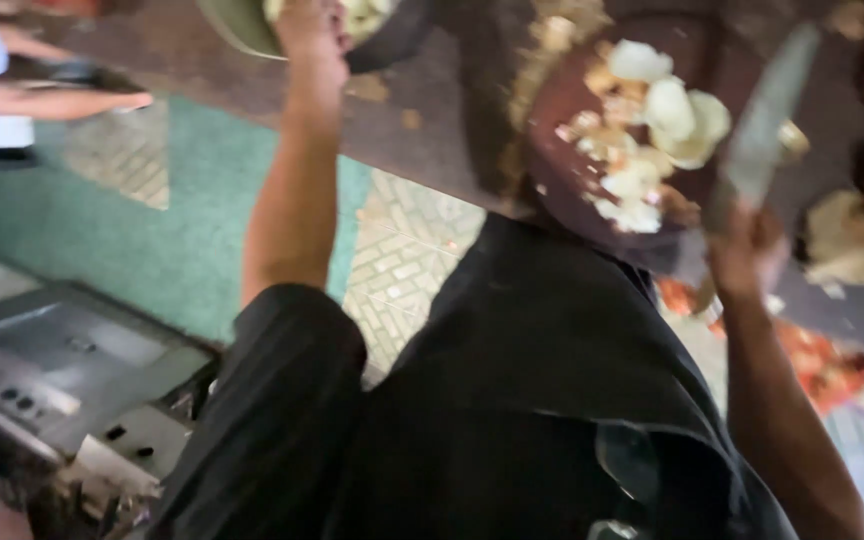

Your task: Peeling and slicing onions on a wooden cutting board and transferring them to a large pot.

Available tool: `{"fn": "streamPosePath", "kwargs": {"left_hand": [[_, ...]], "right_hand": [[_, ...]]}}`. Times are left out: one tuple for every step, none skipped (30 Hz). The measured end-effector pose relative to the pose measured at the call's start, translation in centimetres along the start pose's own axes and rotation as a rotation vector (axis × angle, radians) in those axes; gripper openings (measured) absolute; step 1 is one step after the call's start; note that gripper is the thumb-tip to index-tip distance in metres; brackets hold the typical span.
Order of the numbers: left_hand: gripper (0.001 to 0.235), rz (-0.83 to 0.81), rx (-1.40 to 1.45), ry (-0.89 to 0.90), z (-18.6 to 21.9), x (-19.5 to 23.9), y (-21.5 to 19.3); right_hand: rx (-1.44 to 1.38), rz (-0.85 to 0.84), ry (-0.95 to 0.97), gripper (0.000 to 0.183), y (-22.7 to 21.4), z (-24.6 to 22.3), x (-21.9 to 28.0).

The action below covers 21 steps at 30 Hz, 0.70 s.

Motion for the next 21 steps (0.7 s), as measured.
{"fn": "streamPosePath", "kwargs": {"left_hand": [[0.022, 0.12, 0.0, -0.073, 0.8, 0.0, -0.1], [0.022, 0.122, -0.003, -0.076, 0.2, -1.3, -1.6], [0.023, 0.145, 0.031, 0.016, -0.2, -2.5, -2.8], [0.025, 0.158, 0.069, 0.104, -0.9, -3.8, -3.3], [0.025, 0.151, 0.069, 0.097, 0.4, -1.2, -2.1], [0.016, 0.086, 0.023, 0.088, 1.9, 0.9, 0.2], [0.01, 0.021, -0.023, 0.08, 3.3, 3.0, 2.6], [0.01, -0.004, -0.012, 0.058, 2.2, 5.6, 4.5], [0.002, -0.117, -0.146, 0.128, 1.5, 8.2, 7.3], [0.008, -0.264, -0.279, 0.204, 0.9, 10.1, 11.4], [0.008, -0.322, -0.266, 0.186, -1.9, 11.9, 14.8], [0.012, -0.388, -0.438, 0.05, -4.6, 14.0, 17.1], [0.018, -0.454, -0.616, -0.079, -7.3, 16.2, 19.2], [0.018, -0.49, -0.63, -0.099, -9.6, 17.5, 21.2], [0.036, -0.563, -0.958, 0.198, -10.5, 19.1, 23.9], [0.057, -0.608, -1.258, 0.543, -11.1, 20.1, 27.4], [0.057, -0.629, -1.254, 0.558, -10.1, 23.1, 31.3], [0.048, -0.749, -1.218, 0.332, -9.9, 25.5, 34.7], [0.04, -0.865, -1.173, 0.106, -9.8, 28.1, 37.8], [0.04, -0.861, -1.187, 0.092, -10.4, 29.5, 41.0], [0.044, -0.99, -1.209, 0.139, -11.1, 31.4, 44.5]], "right_hand": [[-0.061, 0.003, 0.144, 0.037, -0.4, 1.8, 0.7], [-0.061, 0.001, 0.148, 0.037, -0.2, 1.9, 1.6], [-0.011, -0.003, 0.086, 0.045, -0.3, 1.8, 2.3], [0.042, 0.003, 0.027, 0.053, -0.9, 1.8, 3.2], [0.045, 0.01, 0.035, 0.053, -0.7, 3.0, 4.1], [-0.045, 0.009, 0.077, 0.047, -1.0, 4.4, 4.4], [-0.136, 0.009, 0.117, 0.042, -1.5, 6.0, 4.6], [-0.122, 0.035, 0.136, 0.042, -1.6, 7.4, 4.6], [0.062, -0.021, 0.104, 0.039, -1.7, 8.6, 4.1], [0.235, -0.055, 0.092, 0.049, -1.9, 10.0, 4.0], [0.237, -0.007, 0.131, 0.049, -3.2, 8.9, 4.3], [0.047, -0.01, 0.202, 0.042, -3.3, 8.3, 4.8], [-0.146, -0.008, 0.263, 0.039, -3.4, 7.7, 5.1], [-0.159, 0.015, 0.298, 0.039, -4.4, 7.8, 6.1], [-0.197, -0.023, 0.277, 0.044, -5.2, 7.6, 6.8], [-0.23, -0.063, 0.224, 0.048, -6.3, 6.8, 5.6], [-0.237, -0.04, 0.227, 0.048, -7.6, 7.3, 6.7], [-0.238, -0.017, 0.271, 0.046, -8.8, 7.8, 7.3], [-0.24, 0.006, 0.316, 0.045, -9.8, 8.2, 7.9], [-0.249, -0.007, 0.325, 0.045, -10.7, 9.9, 8.5], [-0.275, 0.048, 0.281, 0.042, -11.8, 11.3, 9.2]]}}
Point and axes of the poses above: each hand's wrist, its own x-axis away from the middle knuckle, its own y-axis out of the palm, z = x × y, the point moved 5 cm from there along -x, towards the middle knuckle, and after that the axes turned 15 degrees about -z, right-handed, at the moved point
